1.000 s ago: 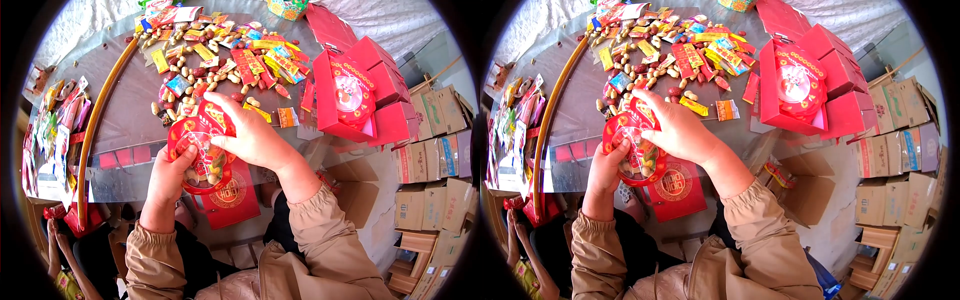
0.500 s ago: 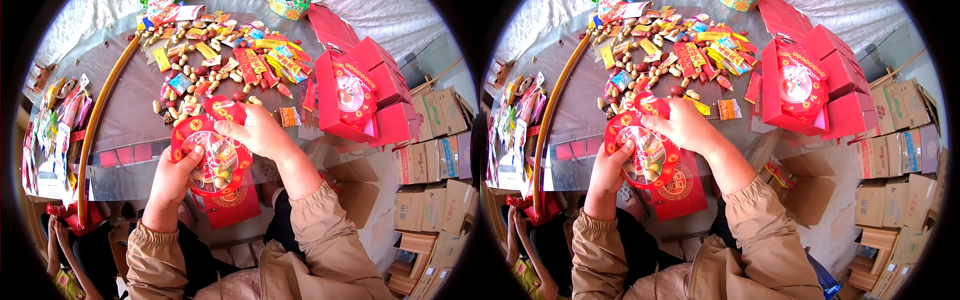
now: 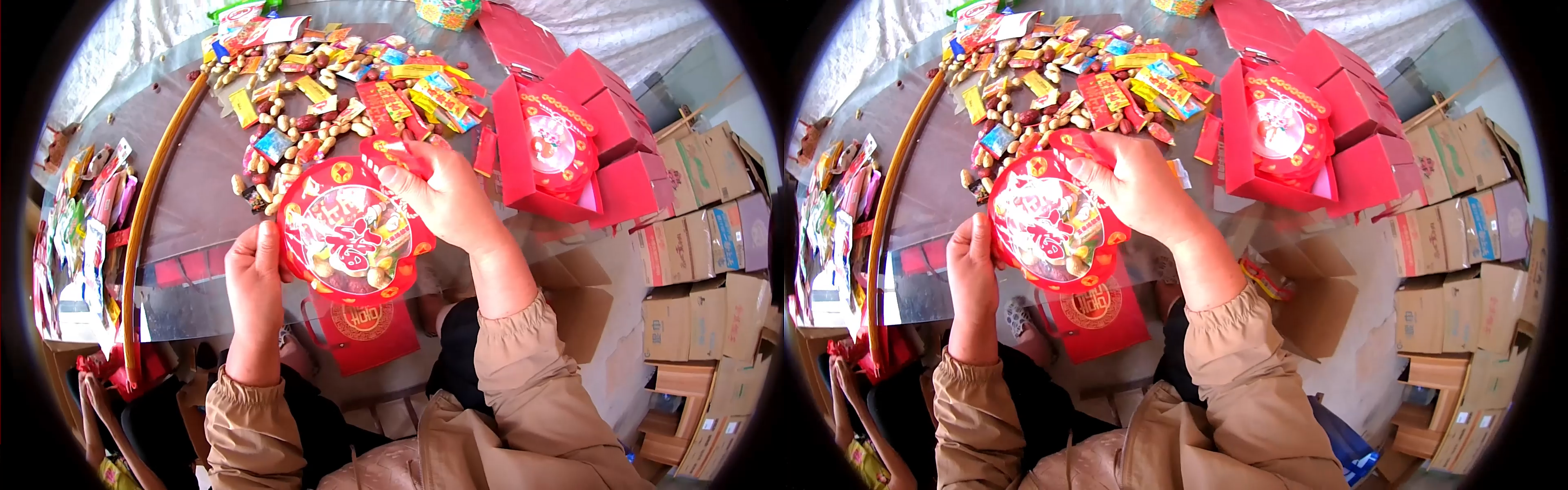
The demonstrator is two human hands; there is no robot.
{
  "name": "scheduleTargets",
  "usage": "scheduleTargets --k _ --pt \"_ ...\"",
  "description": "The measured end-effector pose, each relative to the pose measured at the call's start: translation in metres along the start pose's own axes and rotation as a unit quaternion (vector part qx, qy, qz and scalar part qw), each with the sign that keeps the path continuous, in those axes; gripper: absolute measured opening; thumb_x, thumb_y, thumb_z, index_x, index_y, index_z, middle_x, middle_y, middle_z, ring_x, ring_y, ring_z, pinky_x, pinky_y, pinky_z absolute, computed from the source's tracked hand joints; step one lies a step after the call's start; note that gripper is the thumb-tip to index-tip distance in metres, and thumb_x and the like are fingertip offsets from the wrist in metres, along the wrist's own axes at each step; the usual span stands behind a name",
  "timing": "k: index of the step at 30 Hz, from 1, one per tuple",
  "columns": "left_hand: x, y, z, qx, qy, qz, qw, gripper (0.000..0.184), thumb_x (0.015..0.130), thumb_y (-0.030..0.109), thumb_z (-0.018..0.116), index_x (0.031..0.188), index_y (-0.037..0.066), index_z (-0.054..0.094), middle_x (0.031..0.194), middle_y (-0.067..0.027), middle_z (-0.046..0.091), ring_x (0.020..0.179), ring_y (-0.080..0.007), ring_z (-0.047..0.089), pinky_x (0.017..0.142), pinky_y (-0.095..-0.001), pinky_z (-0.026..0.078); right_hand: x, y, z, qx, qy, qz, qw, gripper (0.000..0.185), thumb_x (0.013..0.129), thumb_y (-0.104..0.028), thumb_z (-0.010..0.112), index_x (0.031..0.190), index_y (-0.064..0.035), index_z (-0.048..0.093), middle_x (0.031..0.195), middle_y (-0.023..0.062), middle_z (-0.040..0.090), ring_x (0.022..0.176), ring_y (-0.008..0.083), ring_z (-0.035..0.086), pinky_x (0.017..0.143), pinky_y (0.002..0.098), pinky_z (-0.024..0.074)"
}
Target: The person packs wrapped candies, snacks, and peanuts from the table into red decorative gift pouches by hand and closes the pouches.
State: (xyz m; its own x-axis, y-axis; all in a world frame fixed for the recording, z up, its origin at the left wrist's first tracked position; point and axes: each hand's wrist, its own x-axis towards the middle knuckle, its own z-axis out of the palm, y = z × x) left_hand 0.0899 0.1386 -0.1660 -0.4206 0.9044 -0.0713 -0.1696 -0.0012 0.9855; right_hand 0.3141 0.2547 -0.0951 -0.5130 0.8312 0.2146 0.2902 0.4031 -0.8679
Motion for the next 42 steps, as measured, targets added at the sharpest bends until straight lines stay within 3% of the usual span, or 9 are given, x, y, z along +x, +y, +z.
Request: scheduleTargets --k 2,3,7,14,17,20,23,35,42 --pt "0.001 0.002 0.004 -0.007 0.046 -0.019 0.999 0.038 0.106 0.031 0.055 0.075 0.008 0.059 0.060 0.0046 0.051 0.051 -0.0023 0.041 0.047 -0.0200 0.031 -0.008 -0.004 -0.016 -0.006 0.034 -0.016 0.999 0.031 0.099 -0.024 0.067 0.115 0.0019 0.067 0.103 0.0056 0.073 0.095 0.0110 0.065 0.085 0.0294 0.0516" --pt "0.002 0.000 0.002 0.002 0.036 -0.015 0.999 0.038 0.106 0.031 0.055 0.075 0.009 0.059 0.059 0.0051 0.050 0.050 -0.0019 0.040 0.046 -0.0199 0.029 -0.012 -0.002 -0.024 -0.005 0.083 -0.065 0.994 0.030 0.097 -0.024 0.068 0.109 0.0033 0.067 0.094 0.0168 0.073 0.083 0.0215 0.069 0.076 0.0343 0.0519" --pt "-0.004 -0.008 0.010 0.051 -0.001 -0.004 0.999 0.038 0.106 0.030 0.055 0.074 0.011 0.057 0.058 0.0077 0.045 0.048 -0.0005 0.035 0.044 -0.0200 0.023 -0.063 -0.005 -0.081 0.077 0.146 -0.029 0.986 0.025 0.100 -0.018 0.064 0.117 0.0011 0.066 0.103 0.0033 0.072 0.092 0.0097 0.064 0.082 0.0298 0.0522" --pt "-0.017 -0.025 0.029 0.183 -0.076 0.071 0.978 0.042 0.106 0.030 0.055 0.071 0.007 0.052 0.062 0.0044 0.045 0.053 -0.0026 0.037 0.050 -0.0224 0.028 -0.246 0.069 -0.199 0.139 0.332 0.168 0.917 0.027 0.098 -0.021 0.065 0.116 -0.0006 0.066 0.104 0.0037 0.071 0.093 0.0106 0.065 0.083 0.0318 0.0528" --pt "-0.020 -0.032 0.039 0.238 -0.108 0.110 0.959 0.044 0.106 0.030 0.055 0.070 0.006 0.049 0.063 0.0041 0.044 0.054 -0.0036 0.036 0.051 -0.0236 0.028 -0.329 0.140 -0.241 -0.217 0.248 0.462 0.823 0.028 0.098 -0.029 0.062 0.112 -0.0048 0.067 0.097 0.0113 0.073 0.089 0.0210 0.070 0.081 0.0388 0.0545" --pt "-0.024 -0.043 0.058 0.249 -0.116 0.146 0.950 0.043 0.105 0.023 0.057 0.069 0.005 0.042 0.064 0.0033 0.039 0.058 -0.0057 0.032 0.053 -0.0245 0.027 -0.388 0.191 -0.233 -0.509 0.151 0.449 0.719 0.021 0.097 -0.027 0.062 0.110 -0.0108 0.068 0.090 0.0171 0.073 0.085 0.0331 0.070 0.076 0.0461 0.0536" --pt "-0.024 -0.051 0.069 0.305 -0.129 0.189 0.924 0.042 0.103 0.014 0.060 0.071 0.003 0.036 0.064 0.0014 0.035 0.062 -0.0081 0.028 0.054 -0.0256 0.026 -0.397 0.214 -0.218 -0.490 0.154 0.471 0.717 0.020 0.094 -0.025 0.062 0.109 -0.0128 0.068 0.097 0.0210 0.070 0.091 0.0427 0.065 0.080 0.0518 0.0515" --pt "-0.022 -0.053 0.073 0.410 -0.114 0.208 0.880 0.039 0.101 0.012 0.061 0.071 0.002 0.037 0.062 -0.0026 0.039 0.059 -0.0104 0.034 0.054 -0.0285 0.030 -0.379 0.399 -0.151 -0.344 -0.012 0.522 0.780 0.028 0.088 -0.022 0.060 0.109 -0.0056 0.069 0.107 0.0227 0.070 0.103 0.0407 0.066 0.089 0.0497 0.0522" --pt "-0.022 -0.056 0.070 0.431 -0.095 0.185 0.878 0.038 0.101 0.012 0.061 0.071 0.003 0.041 0.062 -0.0021 0.041 0.058 -0.0103 0.037 0.054 -0.0284 0.030 -0.327 0.358 -0.105 -0.186 -0.178 0.525 0.812 0.039 0.093 -0.031 0.061 0.122 -0.0054 0.067 0.120 0.0218 0.068 0.105 0.0357 0.068 0.091 0.0415 0.0541"
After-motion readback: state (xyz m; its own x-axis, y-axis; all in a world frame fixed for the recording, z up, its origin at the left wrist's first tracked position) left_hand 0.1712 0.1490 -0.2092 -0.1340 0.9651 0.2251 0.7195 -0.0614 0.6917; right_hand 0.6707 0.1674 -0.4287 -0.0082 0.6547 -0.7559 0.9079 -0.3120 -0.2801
